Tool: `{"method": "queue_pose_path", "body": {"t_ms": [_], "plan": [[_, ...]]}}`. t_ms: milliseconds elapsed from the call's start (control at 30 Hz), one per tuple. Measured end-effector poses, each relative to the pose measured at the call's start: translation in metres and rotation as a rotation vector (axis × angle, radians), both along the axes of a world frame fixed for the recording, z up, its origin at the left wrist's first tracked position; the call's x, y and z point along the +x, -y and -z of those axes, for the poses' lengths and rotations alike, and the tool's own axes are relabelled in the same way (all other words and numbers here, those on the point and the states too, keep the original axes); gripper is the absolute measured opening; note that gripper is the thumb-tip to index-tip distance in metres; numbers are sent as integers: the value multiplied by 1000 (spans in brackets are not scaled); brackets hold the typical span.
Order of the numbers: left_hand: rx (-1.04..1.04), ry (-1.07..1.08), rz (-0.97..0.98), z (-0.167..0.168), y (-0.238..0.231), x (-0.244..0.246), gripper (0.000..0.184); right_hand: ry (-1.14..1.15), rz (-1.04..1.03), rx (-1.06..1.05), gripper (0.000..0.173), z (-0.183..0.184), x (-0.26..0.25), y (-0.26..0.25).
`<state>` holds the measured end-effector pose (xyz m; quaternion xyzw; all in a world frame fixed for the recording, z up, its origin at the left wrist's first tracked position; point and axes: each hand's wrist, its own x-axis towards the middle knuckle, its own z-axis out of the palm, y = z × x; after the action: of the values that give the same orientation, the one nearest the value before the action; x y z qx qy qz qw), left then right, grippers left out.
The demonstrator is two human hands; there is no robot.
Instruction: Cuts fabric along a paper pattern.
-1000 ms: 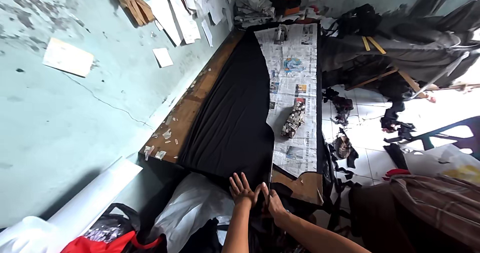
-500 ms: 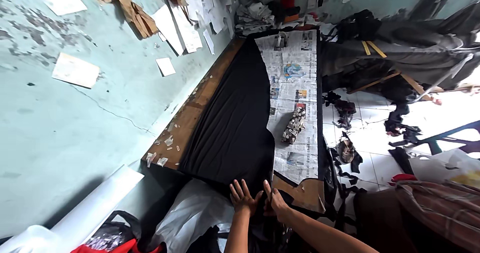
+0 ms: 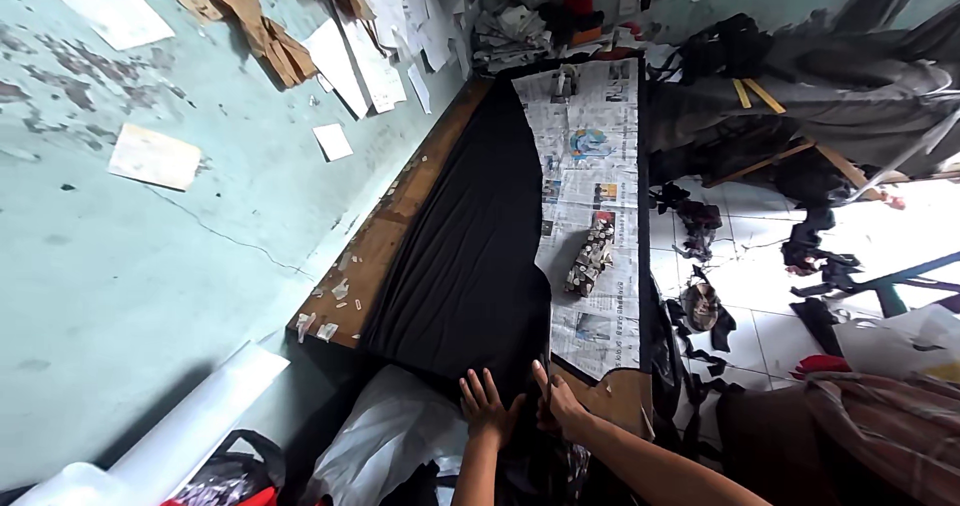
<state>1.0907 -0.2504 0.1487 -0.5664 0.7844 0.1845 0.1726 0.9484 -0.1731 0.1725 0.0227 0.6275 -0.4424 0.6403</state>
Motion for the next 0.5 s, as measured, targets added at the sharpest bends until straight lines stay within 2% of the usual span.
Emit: {"method": "queue_pose_path", "body": {"t_ms": [133, 300, 500], "plan": [[13, 21, 3, -1, 1, -1, 114, 0, -15, -4, 71, 0, -12, 7], [-3, 23, 10, -1, 0, 0, 114, -47, 40, -22, 56, 7, -16, -1], [-9, 27, 5, 3, 1, 0, 115, -9, -41, -18, 59, 7, -38, 3]]}}
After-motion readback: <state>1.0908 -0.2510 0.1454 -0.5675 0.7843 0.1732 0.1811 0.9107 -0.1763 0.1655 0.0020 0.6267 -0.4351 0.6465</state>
